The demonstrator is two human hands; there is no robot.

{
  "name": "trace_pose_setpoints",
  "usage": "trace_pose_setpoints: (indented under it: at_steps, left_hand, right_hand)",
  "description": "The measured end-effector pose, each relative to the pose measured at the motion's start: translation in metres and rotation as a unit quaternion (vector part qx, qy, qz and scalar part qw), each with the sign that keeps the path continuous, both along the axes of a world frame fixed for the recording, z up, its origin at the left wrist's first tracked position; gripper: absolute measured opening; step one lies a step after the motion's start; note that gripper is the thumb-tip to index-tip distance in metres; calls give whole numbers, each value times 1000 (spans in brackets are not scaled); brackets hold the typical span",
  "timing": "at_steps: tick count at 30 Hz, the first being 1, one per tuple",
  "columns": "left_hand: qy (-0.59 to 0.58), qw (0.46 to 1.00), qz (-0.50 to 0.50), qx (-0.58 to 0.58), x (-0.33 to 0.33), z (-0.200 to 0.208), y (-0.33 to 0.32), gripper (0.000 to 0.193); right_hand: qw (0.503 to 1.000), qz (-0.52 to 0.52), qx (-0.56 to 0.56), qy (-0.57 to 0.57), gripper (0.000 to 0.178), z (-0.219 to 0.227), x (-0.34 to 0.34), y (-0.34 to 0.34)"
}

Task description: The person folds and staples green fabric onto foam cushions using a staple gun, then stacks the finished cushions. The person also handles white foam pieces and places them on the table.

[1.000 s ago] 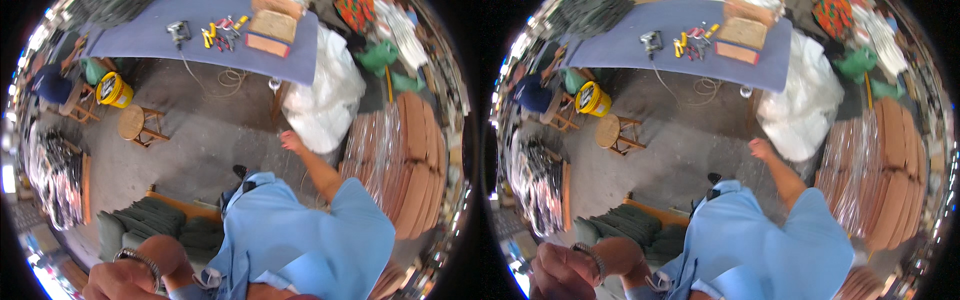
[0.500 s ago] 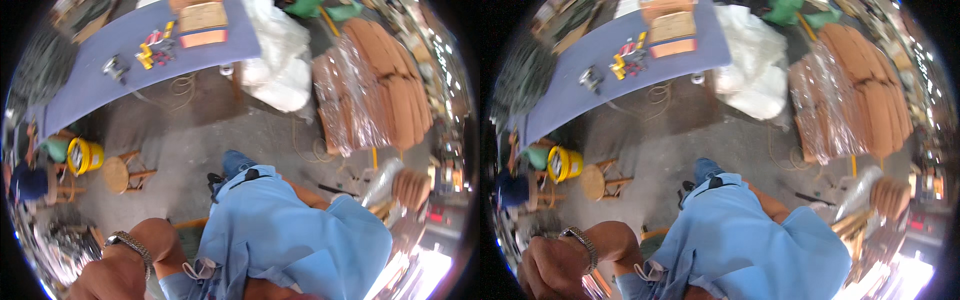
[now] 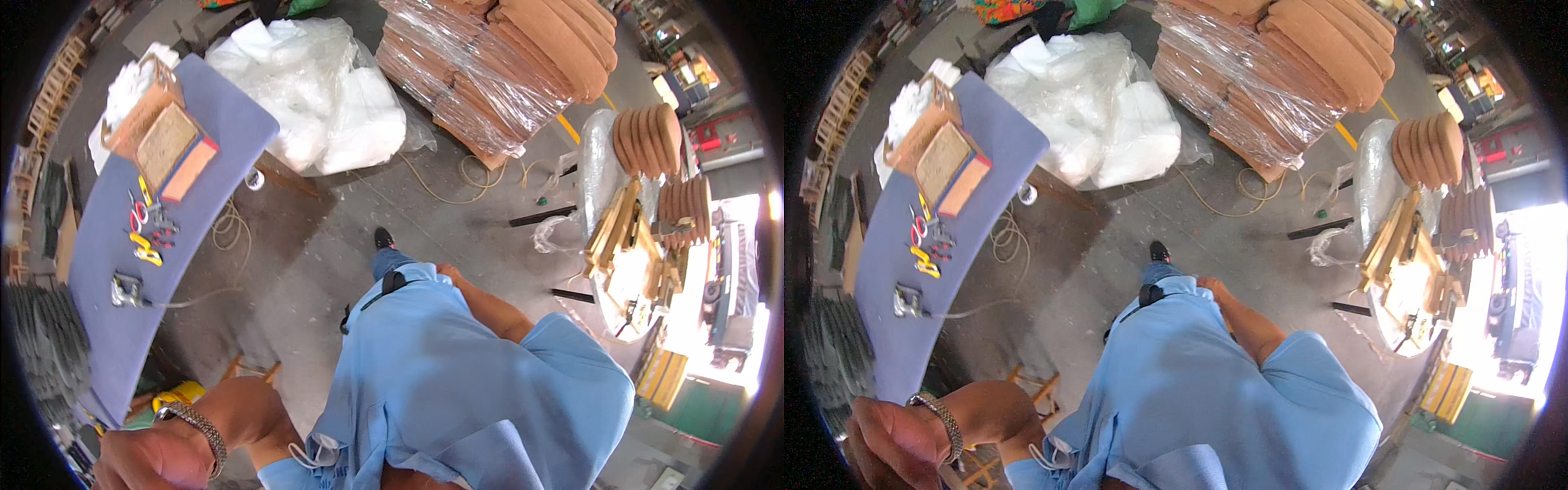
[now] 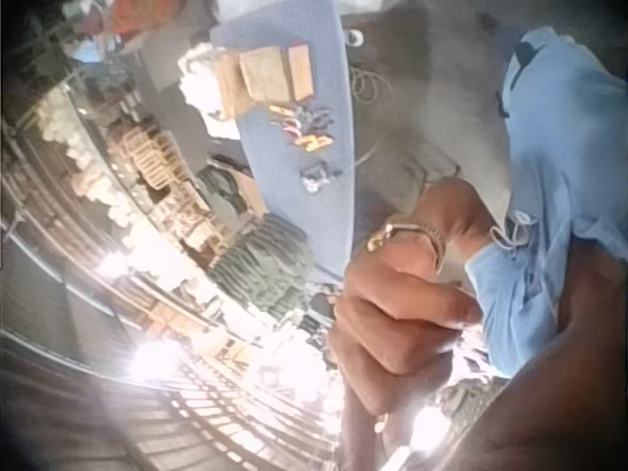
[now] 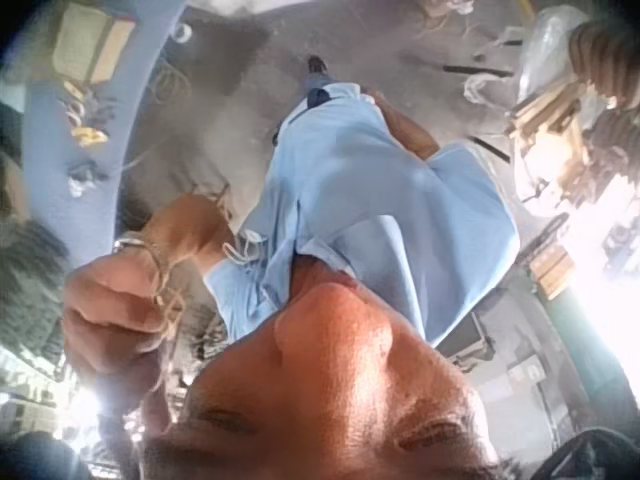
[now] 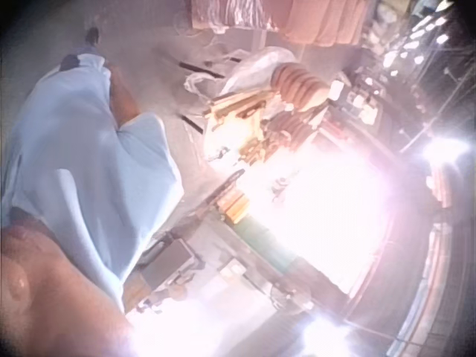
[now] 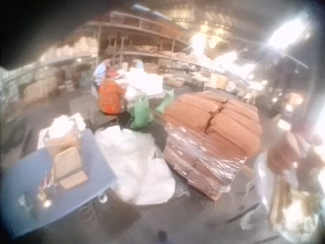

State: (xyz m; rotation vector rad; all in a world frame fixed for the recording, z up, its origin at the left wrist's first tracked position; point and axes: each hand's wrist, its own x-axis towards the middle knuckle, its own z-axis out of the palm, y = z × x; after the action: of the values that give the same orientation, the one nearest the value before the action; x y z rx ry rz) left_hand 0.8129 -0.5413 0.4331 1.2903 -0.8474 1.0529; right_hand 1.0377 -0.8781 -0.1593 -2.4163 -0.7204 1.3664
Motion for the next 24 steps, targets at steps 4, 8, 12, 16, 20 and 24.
trace_pose_setpoints:
  at_steps: [4, 8, 12, 16, 20, 24]
  left_hand:
    - [-42, 998, -29, 36, 78, -2, 13, 33]
    - [-2, 999, -40, -29, 136, -16, 29, 25]
    - [87, 987, -55, 122, 206, -26, 70, 59]
    - [255, 967, 10, 14, 229, -114, 139, 82]
    - [431, 855, 186, -220, 235, -184, 203, 65]
    - [539, 785, 283, -118, 283, -221, 244, 50]
  right_hand:
    - [999, 20, 8, -40, 42, -2, 62, 23]
    - [986, 20, 104, -128, 34, -69, 130, 14]
    - [977, -172, 114, -47, 32, 21, 160, 111]
    - [950, -279, 137, -28, 30, 38, 175, 143]
    - [962, -225, 102, -117, 27, 6, 183, 167]
    - [959, -233, 56, -152, 33, -44, 165, 137]
